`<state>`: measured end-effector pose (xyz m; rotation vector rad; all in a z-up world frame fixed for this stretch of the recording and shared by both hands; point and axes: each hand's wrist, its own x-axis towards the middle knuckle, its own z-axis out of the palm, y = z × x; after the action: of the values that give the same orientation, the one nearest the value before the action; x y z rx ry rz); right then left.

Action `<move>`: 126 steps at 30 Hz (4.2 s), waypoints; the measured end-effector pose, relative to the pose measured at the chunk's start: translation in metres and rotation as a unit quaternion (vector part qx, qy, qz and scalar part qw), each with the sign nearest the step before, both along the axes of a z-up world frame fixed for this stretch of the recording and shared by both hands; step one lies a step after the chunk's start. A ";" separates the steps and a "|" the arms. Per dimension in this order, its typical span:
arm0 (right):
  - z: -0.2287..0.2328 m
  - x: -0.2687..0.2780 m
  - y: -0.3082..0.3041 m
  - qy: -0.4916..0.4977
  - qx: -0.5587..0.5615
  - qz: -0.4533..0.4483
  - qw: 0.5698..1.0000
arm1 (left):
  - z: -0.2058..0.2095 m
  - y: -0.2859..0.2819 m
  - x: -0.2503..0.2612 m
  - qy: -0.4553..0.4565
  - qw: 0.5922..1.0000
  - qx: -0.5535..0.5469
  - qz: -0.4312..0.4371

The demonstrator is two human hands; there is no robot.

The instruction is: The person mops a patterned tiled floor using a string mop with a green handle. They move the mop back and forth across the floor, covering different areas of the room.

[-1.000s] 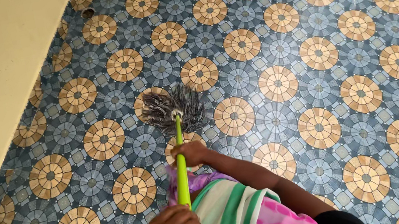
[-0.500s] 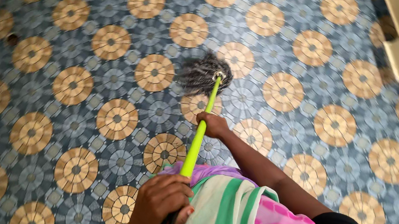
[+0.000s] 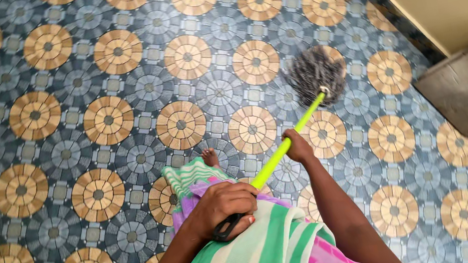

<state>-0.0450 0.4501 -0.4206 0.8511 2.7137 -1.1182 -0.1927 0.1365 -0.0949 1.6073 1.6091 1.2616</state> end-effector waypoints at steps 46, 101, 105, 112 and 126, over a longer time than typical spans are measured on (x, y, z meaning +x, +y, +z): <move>0.082 -0.065 -0.410 -0.007 -0.094 0.479 0.872 | 0.031 -0.405 0.161 0.271 0.945 -0.062 0.175; 0.182 0.323 -0.470 0.011 -0.083 0.230 0.970 | 0.073 -0.436 0.267 0.106 0.980 0.007 -0.166; 0.192 0.311 -0.502 0.118 -0.126 0.259 0.950 | 0.054 -0.439 0.343 0.028 0.958 -0.195 -0.207; 0.166 0.298 -0.509 0.078 -0.132 0.247 0.957 | 0.091 -0.396 0.409 0.277 0.917 0.101 -0.268; 0.109 0.303 -0.358 -0.048 -0.012 0.003 0.999 | 0.134 -0.284 0.311 0.156 0.952 0.100 -0.244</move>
<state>0.2580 0.0918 -0.3121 0.8700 2.6176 -1.0784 0.1182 -0.1472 0.0391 2.2511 1.1552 0.9611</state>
